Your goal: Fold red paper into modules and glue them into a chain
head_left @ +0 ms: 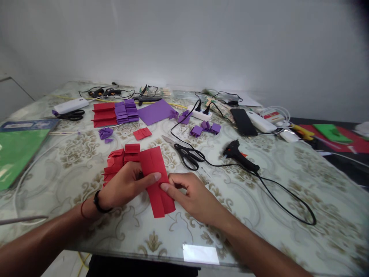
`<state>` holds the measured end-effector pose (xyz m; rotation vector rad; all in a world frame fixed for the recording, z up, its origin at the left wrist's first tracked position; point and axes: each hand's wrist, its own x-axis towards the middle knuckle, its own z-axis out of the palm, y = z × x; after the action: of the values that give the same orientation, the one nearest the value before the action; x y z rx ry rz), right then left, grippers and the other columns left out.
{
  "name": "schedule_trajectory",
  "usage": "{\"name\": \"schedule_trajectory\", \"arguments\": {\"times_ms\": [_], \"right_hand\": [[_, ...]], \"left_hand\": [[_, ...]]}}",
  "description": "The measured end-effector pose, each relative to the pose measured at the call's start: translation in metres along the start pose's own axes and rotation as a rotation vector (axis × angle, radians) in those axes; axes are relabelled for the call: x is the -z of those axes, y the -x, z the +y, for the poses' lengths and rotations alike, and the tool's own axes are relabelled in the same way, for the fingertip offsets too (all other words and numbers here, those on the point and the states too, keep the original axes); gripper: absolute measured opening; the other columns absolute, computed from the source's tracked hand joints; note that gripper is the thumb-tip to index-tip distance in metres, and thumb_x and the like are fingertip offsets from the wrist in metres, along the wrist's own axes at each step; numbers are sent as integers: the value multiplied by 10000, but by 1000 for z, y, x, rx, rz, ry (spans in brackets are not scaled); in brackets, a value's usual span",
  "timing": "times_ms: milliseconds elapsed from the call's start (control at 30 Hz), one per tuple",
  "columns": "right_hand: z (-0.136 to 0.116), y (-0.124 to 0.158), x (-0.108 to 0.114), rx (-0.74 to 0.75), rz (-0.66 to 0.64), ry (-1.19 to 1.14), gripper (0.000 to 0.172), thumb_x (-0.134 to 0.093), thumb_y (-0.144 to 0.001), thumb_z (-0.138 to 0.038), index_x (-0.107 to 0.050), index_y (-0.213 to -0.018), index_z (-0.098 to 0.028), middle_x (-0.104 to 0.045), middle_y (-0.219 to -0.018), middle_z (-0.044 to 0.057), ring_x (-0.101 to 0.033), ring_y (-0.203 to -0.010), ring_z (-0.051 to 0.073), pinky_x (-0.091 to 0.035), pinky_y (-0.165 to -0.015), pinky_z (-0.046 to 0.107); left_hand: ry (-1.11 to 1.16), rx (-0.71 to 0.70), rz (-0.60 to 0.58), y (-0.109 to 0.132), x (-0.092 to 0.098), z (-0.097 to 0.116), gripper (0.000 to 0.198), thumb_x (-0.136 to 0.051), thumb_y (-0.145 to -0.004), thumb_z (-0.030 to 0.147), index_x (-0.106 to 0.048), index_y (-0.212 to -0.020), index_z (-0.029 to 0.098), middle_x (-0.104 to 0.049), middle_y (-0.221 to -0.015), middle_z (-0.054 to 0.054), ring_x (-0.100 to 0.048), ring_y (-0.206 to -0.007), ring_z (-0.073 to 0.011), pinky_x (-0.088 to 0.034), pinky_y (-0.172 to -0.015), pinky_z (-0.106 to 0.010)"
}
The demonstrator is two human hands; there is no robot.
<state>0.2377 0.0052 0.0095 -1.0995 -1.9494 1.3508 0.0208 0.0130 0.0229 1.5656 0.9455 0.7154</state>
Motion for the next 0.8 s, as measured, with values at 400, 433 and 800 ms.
{"name": "schedule_trajectory", "arguments": {"times_ms": [400, 433, 800], "right_hand": [[2, -2, 2, 35, 24, 21, 545, -516, -1053, -546, -340, -658, -213, -332, -633, -56, -320, -599, 112, -266, -564, 273], [2, -2, 1, 23, 14, 14, 545, -506, -1052, -560, -349, -661, -214, -336, -638, -56, -322, -602, 113, -268, -565, 274], [3, -3, 1, -28, 2, -22, 548, -616, -980, -577, -381, -647, -211, -345, -628, -61, -320, -607, 114, -265, -559, 271]], "left_hand": [[-72, -28, 84, 0, -1, 0, 460, -662, -976, 386, -529, -597, 164, -362, -548, 55, -319, -525, -81, -284, -463, -219], [-68, -35, 87, 0, -1, 0, 468, -657, -982, 384, -527, -590, 166, -348, -539, 57, -311, -517, -81, -282, -461, -220], [-41, -56, 118, 1, 2, -3, 396, -652, -1003, 402, -658, -699, 150, -516, -590, 26, -412, -540, -95, -332, -492, -225]]}}
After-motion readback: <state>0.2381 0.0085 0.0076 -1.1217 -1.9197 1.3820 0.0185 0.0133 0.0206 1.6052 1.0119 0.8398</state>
